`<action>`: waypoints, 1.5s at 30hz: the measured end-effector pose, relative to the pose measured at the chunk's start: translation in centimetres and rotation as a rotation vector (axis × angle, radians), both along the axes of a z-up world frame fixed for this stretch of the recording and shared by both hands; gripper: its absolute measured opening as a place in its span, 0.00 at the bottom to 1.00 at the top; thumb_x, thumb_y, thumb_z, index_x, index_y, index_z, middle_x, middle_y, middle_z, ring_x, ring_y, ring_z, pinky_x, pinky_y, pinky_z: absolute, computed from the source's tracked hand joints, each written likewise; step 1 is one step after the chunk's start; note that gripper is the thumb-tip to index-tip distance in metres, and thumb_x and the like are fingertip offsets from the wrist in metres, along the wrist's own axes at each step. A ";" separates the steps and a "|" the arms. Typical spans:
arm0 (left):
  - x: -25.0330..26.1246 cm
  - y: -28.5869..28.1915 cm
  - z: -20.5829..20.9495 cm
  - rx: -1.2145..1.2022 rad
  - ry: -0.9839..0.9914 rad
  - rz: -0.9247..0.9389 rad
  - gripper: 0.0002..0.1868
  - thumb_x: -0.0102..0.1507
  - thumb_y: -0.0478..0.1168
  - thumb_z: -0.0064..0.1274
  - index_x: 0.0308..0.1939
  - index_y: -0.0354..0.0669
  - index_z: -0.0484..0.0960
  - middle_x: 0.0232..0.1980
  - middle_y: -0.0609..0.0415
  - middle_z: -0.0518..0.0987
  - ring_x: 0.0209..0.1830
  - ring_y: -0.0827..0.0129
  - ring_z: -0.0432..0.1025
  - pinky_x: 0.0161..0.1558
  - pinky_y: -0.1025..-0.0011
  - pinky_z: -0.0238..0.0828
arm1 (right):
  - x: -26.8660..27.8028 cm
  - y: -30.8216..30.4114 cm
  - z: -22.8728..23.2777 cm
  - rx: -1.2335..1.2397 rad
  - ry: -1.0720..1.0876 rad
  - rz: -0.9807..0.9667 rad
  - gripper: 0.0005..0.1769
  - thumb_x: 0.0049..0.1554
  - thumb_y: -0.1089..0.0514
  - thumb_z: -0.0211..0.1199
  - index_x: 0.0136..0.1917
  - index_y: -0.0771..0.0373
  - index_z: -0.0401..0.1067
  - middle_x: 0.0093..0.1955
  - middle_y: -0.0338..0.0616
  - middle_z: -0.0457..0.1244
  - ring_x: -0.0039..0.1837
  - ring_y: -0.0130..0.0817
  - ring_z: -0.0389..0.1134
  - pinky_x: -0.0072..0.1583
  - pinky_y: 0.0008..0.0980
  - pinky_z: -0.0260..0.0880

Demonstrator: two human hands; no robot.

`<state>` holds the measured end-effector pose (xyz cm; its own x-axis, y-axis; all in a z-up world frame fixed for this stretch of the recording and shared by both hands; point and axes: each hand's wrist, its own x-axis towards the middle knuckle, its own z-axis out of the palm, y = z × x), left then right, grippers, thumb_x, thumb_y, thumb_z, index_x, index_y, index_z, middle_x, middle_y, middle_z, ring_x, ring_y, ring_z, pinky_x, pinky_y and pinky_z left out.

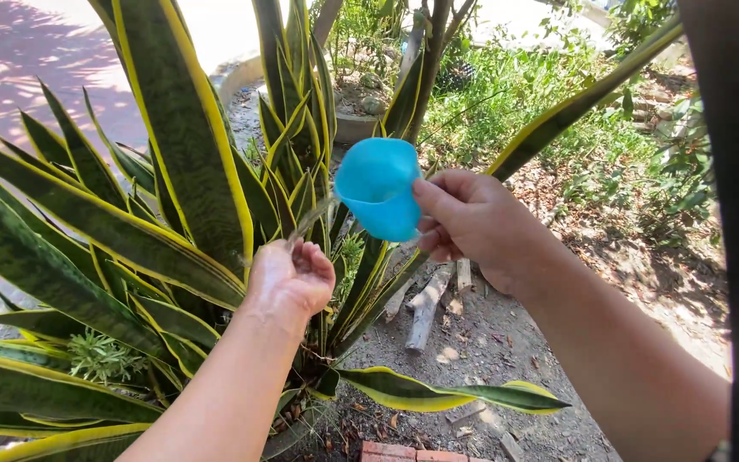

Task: Washing hands by pouring water from a small blue cup over a potted snake plant.

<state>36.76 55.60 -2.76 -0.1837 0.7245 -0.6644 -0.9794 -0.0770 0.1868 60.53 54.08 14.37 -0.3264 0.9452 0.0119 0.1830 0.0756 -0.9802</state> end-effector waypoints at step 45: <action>3.9 1.4 19.2 0.035 1.208 -0.546 0.25 0.64 0.56 0.50 0.64 0.64 0.76 0.73 0.44 0.70 0.79 0.45 0.55 0.72 0.26 0.31 | 7.9 -1.0 -3.4 -0.209 -0.069 -0.078 0.16 0.64 0.52 0.63 0.47 0.70 0.75 0.34 0.47 0.64 0.35 0.35 0.70 0.37 0.30 0.74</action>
<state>40.62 56.97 16.45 -0.3240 0.9068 -0.2698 -0.1063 0.2484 0.9628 68.44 53.08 11.00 -0.2458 0.9470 -0.2069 0.2480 -0.1450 -0.9579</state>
